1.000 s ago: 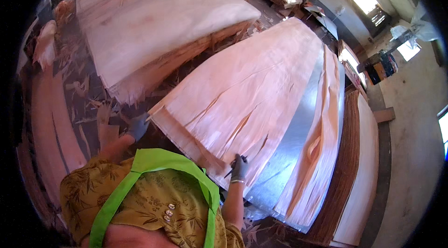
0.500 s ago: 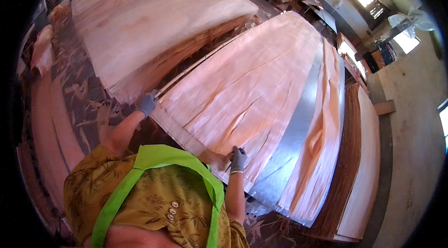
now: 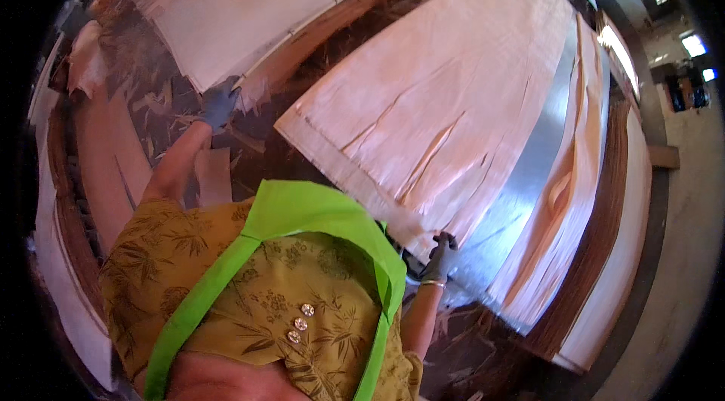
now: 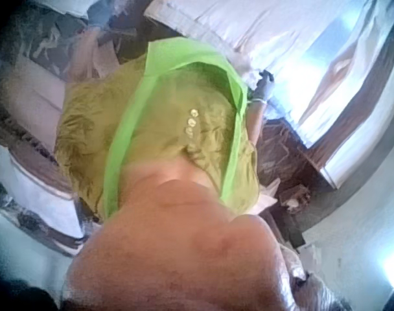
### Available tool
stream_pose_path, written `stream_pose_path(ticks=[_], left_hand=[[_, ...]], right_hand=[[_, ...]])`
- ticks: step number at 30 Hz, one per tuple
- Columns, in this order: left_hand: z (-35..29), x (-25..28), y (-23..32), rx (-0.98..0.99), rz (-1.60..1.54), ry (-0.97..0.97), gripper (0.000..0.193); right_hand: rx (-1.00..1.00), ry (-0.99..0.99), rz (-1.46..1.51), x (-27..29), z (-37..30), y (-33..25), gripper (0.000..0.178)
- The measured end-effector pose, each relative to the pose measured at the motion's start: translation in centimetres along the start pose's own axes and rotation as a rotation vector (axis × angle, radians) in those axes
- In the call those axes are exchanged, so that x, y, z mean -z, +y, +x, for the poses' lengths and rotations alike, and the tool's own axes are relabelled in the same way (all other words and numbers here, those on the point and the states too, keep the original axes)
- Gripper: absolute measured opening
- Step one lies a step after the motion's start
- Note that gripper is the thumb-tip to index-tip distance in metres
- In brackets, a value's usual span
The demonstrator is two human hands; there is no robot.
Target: The person tapes together cracks in wood veneer sheets and uses a thin wooden pole to move and align the sheets on a stack.
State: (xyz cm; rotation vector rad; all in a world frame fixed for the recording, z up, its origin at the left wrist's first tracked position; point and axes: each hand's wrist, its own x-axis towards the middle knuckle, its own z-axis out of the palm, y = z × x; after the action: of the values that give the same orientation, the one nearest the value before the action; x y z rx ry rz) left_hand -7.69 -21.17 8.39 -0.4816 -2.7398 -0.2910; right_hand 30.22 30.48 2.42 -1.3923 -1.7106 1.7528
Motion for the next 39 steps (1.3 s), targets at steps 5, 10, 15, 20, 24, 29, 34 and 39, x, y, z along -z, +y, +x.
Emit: stream_pose_path(ticks=[5, 10, 15, 20, 24, 29, 34, 39], left_hand=[[-4.7, -1.9, 4.1, 0.102, -0.312, -0.091, 0.026], [-3.0, -1.4, 14.2, 0.335, -0.955, -0.451, 0.024], [-4.0, -7.8, 16.4, 0.241, -0.929, -0.555, 0.021], [-5.6, -10.6, 17.3, 0.241, -0.730, -0.593, 0.033], [-5.3, -10.9, 16.7, 0.614, -0.931, -0.516, 0.036], [-4.3, -12.6, 15.2, 1.023, -1.546, -0.638, 0.025], [-2.6, -13.0, 14.7, 1.136, -1.848, -0.809, 0.036], [-2.4, -13.4, 14.7, 0.995, -1.974, -0.890, 0.047]], right_hand=[[-0.136, -0.098, -0.009, -2.7, -0.8, -1.0, 0.026], [-0.007, -0.105, -0.067, -5.5, 2.8, 0.1, 0.023], [0.241, 0.008, -0.450, -7.4, 3.9, 0.7, 0.023], [0.272, 0.148, -0.741, -8.0, 2.8, -0.8, 0.033], [0.229, 0.229, -0.922, -8.4, 1.0, -2.0, 0.043], [0.206, 0.145, -0.944, -9.0, 1.5, -1.6, 0.041], [0.231, 0.103, -0.862, -9.3, 3.4, -1.0, 0.030], [0.235, 0.148, -0.847, -8.1, 3.5, -0.6, 0.030]])
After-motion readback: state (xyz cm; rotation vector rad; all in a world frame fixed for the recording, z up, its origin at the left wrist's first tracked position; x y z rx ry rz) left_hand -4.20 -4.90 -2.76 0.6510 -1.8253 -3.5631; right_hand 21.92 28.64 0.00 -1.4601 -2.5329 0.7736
